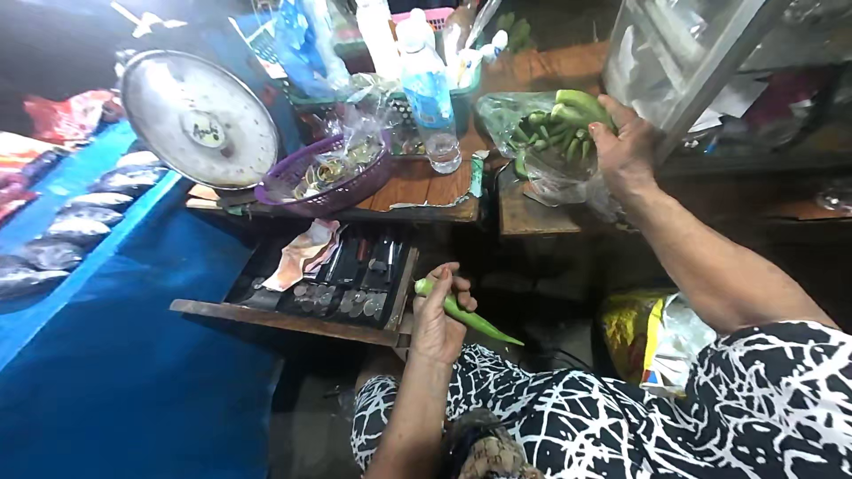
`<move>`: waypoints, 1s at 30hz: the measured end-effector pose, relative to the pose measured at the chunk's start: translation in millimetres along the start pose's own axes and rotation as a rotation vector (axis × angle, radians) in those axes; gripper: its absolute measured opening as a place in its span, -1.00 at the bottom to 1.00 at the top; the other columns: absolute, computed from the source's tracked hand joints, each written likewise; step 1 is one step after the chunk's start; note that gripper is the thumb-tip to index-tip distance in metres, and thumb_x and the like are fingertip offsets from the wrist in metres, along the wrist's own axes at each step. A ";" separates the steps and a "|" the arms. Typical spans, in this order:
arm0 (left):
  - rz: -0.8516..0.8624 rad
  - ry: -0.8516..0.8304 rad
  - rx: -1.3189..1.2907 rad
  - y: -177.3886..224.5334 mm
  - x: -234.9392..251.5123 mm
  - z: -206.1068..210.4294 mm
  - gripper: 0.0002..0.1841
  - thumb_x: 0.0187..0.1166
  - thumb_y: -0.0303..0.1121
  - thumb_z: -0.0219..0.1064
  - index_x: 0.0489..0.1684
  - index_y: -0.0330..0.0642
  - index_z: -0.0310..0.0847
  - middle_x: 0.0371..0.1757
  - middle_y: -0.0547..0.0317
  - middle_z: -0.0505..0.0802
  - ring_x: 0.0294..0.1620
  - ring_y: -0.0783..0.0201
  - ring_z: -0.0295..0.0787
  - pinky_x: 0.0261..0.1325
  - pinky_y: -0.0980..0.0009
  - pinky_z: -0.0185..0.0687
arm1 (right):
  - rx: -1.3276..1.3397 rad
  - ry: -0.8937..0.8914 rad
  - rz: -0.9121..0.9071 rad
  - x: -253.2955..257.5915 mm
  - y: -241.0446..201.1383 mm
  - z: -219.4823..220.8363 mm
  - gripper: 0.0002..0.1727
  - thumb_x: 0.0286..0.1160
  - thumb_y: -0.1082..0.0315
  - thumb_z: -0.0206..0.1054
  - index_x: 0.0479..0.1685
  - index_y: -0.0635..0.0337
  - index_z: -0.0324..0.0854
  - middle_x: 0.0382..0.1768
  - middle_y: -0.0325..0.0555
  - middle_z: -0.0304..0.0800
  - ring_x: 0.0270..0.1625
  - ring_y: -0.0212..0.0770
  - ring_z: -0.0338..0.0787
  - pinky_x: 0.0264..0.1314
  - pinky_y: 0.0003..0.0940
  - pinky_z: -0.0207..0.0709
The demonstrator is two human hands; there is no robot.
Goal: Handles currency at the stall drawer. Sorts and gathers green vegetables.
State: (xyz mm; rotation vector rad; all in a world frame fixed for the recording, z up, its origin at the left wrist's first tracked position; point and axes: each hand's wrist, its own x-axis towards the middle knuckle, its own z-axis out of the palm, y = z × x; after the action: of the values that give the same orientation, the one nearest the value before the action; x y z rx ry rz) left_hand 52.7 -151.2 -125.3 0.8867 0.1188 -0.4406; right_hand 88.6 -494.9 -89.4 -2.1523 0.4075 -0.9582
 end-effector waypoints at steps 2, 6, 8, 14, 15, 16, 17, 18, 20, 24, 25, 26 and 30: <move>-0.016 -0.003 0.006 -0.5 -0.3 6.3 -0.73 0.86 -0.40 -0.06 0.13 -0.28 0.57 -0.21 -0.03 0.88 -0.34 0.23 0.87 -0.22 0.37 0.84 | 0.070 0.001 -0.134 -22.9 -17.4 2.1 -0.53 0.65 0.41 0.24 0.53 0.31 0.57 0.38 0.21 0.72 0.44 -0.05 0.71 0.58 -0.18 0.49; -0.033 -0.041 -0.031 -7.9 -0.2 24.0 -0.60 0.92 -0.26 -0.12 0.37 -0.35 0.50 0.18 -0.17 0.86 0.18 0.00 0.88 0.31 0.13 0.79 | 0.113 -0.048 -0.516 -86.9 -45.5 23.2 -0.63 0.53 0.57 0.27 0.30 0.40 0.70 0.22 0.24 0.80 0.32 0.03 0.79 0.47 -0.08 0.61; -0.015 -0.065 -0.069 -12.1 -0.8 30.3 -0.52 0.93 -0.14 -0.17 0.43 -0.34 0.45 0.24 -0.15 0.81 0.28 0.01 0.82 0.41 0.10 0.71 | 0.148 -0.077 -0.721 -121.2 -51.9 42.5 -0.74 0.55 0.53 0.30 0.13 0.29 0.80 0.13 0.14 0.84 0.25 -0.02 0.80 0.39 -0.12 0.65; 0.036 0.083 -0.069 -10.8 -2.2 29.4 -0.52 0.91 -0.03 -0.19 0.28 -0.22 0.49 0.06 -0.05 0.89 0.11 0.11 0.89 0.19 0.17 0.82 | 0.302 -0.387 -0.924 -176.2 -57.9 63.0 -0.69 0.69 0.44 0.26 0.30 0.20 0.74 0.24 0.19 0.80 0.39 0.07 0.73 0.56 -0.14 0.53; 0.049 0.081 -0.072 -11.0 -1.6 26.3 -0.56 0.91 -0.08 -0.15 0.29 -0.24 0.50 0.06 -0.05 0.88 0.10 0.12 0.89 0.19 0.20 0.82 | 0.313 -0.431 -0.920 -175.9 -58.8 60.8 -0.69 0.70 0.42 0.25 0.30 0.22 0.74 0.27 0.20 0.79 0.42 0.09 0.72 0.58 -0.13 0.51; 0.068 0.071 -0.065 -11.3 -0.9 22.3 -0.62 0.91 -0.17 -0.09 0.31 -0.26 0.50 0.07 -0.05 0.88 0.11 0.13 0.88 0.18 0.22 0.82 | 0.338 -0.496 -0.907 -174.1 -60.0 57.3 -0.70 0.72 0.38 0.25 0.28 0.24 0.75 0.30 0.21 0.78 0.46 0.11 0.69 0.61 -0.11 0.47; 0.089 0.064 -0.052 -11.0 -0.2 18.1 -0.66 0.88 -0.26 -0.03 0.35 -0.27 0.49 0.08 -0.07 0.87 0.10 0.13 0.88 0.17 0.23 0.82 | 0.368 -0.574 -0.882 -170.7 -61.8 52.9 -0.69 0.74 0.31 0.24 0.24 0.25 0.75 0.33 0.20 0.76 0.51 0.11 0.65 0.66 -0.09 0.43; 0.103 0.058 -0.046 -9.4 0.6 14.9 -0.70 0.83 -0.33 0.02 0.35 -0.27 0.48 0.07 -0.07 0.88 0.08 0.14 0.88 0.14 0.24 0.83 | 0.393 -0.628 -0.841 -165.2 -63.7 48.9 -0.67 0.75 0.25 0.22 0.20 0.27 0.76 0.34 0.17 0.77 0.53 0.09 0.65 0.67 -0.07 0.41; 0.120 0.074 -0.064 -3.9 1.0 11.7 -0.72 0.72 -0.40 0.13 0.32 -0.22 0.51 0.01 -0.02 0.89 0.01 0.16 0.90 0.04 0.25 0.86 | 0.375 -0.620 -0.743 -146.5 -64.4 43.6 -0.67 0.74 0.26 0.22 0.14 0.29 0.79 0.28 0.08 0.83 0.50 0.01 0.69 0.65 -0.08 0.45; 0.205 0.094 -0.161 11.4 3.0 1.5 -0.74 0.63 -0.50 0.10 0.20 -0.21 0.53 -0.09 0.03 0.86 -0.06 0.18 0.90 0.04 0.27 0.87 | 0.079 -0.436 -0.466 -69.0 -38.8 50.6 -0.69 0.67 0.42 0.21 0.21 0.36 0.74 0.25 0.15 0.81 0.39 0.00 0.76 0.57 -0.10 0.54; 0.229 0.096 -0.171 14.0 3.9 -2.6 -0.74 0.65 -0.49 0.08 0.20 -0.22 0.54 -0.10 0.04 0.86 -0.07 0.20 0.90 0.00 0.30 0.88 | -0.035 -0.409 -0.397 -45.0 -28.6 54.0 -0.66 0.67 0.43 0.19 0.27 0.38 0.70 0.28 0.23 0.78 0.40 0.12 0.74 0.57 0.00 0.50; 0.248 0.100 -0.172 16.3 4.4 -5.9 -0.73 0.66 -0.47 0.06 0.21 -0.24 0.55 -0.09 0.04 0.86 -0.08 0.21 0.91 -0.04 0.33 0.89 | -0.140 -0.393 -0.327 -22.4 -17.9 57.6 -0.63 0.68 0.43 0.17 0.34 0.41 0.64 0.33 0.30 0.72 0.45 0.21 0.68 0.60 0.08 0.44; 0.263 0.116 -0.175 21.0 3.3 -8.8 -0.73 0.72 -0.45 -0.01 0.17 -0.28 0.57 0.00 -0.03 0.88 -0.01 0.16 0.91 0.00 0.31 0.88 | -0.467 -0.336 -0.112 44.5 17.6 74.9 -0.46 0.63 0.50 0.18 0.59 0.56 0.33 0.58 0.47 0.43 0.68 0.39 0.38 0.73 0.23 0.20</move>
State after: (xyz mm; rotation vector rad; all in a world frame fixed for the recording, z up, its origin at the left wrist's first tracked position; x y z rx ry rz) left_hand 65.2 -133.9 -116.6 0.7426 0.1428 -0.1309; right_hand 174.1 -493.7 -113.6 -2.7275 0.3729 -0.5752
